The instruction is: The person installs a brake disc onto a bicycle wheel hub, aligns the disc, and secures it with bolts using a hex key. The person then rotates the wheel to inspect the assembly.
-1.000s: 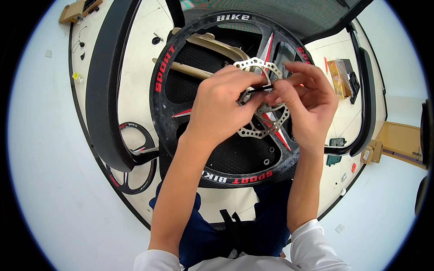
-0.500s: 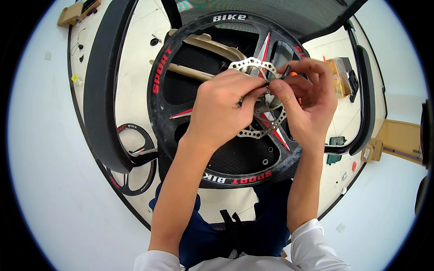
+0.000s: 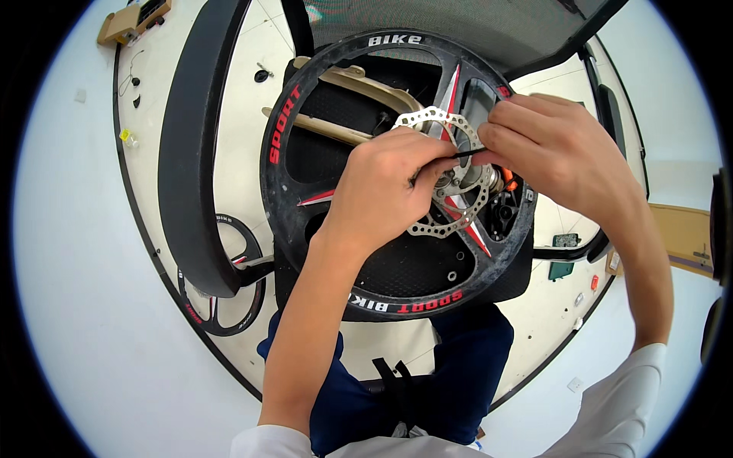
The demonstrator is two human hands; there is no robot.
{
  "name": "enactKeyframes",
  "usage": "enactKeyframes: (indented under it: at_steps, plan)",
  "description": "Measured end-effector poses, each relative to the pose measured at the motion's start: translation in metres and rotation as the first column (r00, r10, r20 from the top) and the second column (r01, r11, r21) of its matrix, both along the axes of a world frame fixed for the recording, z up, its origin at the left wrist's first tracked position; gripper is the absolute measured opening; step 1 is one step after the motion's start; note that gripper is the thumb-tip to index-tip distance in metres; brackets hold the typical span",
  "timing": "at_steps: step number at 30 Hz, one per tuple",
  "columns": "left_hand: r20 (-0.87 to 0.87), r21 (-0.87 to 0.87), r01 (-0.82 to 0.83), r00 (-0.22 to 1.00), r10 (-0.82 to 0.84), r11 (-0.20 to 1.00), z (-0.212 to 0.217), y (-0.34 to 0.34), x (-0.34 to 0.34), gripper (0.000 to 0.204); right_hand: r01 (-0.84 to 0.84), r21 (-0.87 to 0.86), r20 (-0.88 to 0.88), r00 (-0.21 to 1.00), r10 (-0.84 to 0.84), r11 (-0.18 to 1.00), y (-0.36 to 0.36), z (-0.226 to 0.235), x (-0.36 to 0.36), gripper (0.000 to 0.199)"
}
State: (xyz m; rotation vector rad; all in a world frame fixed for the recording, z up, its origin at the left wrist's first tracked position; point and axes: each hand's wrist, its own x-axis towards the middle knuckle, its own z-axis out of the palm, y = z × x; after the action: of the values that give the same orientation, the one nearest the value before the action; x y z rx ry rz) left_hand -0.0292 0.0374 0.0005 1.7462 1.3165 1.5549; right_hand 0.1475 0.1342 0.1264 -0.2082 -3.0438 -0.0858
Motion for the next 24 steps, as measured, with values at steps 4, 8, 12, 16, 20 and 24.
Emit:
enactKeyframes:
  at_steps: [4,8,12,16,20,24]
  plan:
    - [0.040,-0.038,-0.007,0.999,0.009,0.999,0.001,0.001,-0.001,0.014,0.084,-0.041,0.040,0.996,-0.082,0.996,-0.004,0.003,-0.009,0.014]
    - [0.044,-0.029,0.015,0.999,-0.014,0.999,0.002,0.001,-0.001,0.015,0.218,-0.071,0.041,0.976,-0.215,0.973,-0.024,0.005,-0.007,0.009]
    - [0.012,-0.016,0.017,1.000,-0.017,1.000,0.002,0.001,-0.002,0.021,0.250,-0.139,0.040,0.968,-0.247,0.958,-0.027,0.009,-0.010,0.010]
    - [0.146,-0.002,0.040,0.989,-0.039,0.999,0.006,0.002,-0.003,0.026,0.234,-0.225,-0.009,0.970,-0.242,0.946,-0.021,0.023,-0.011,0.009]
    - [0.141,-0.157,0.035,0.990,-0.013,0.987,0.010,0.002,-0.014,0.030,0.344,-0.313,0.005,0.933,-0.361,0.885,-0.012,0.032,-0.004,0.009]
    - [0.132,-0.120,0.013,0.991,0.003,0.993,0.004,0.005,-0.010,0.031,0.343,-0.330,0.040,0.936,-0.350,0.880,-0.003,0.017,0.010,0.011]
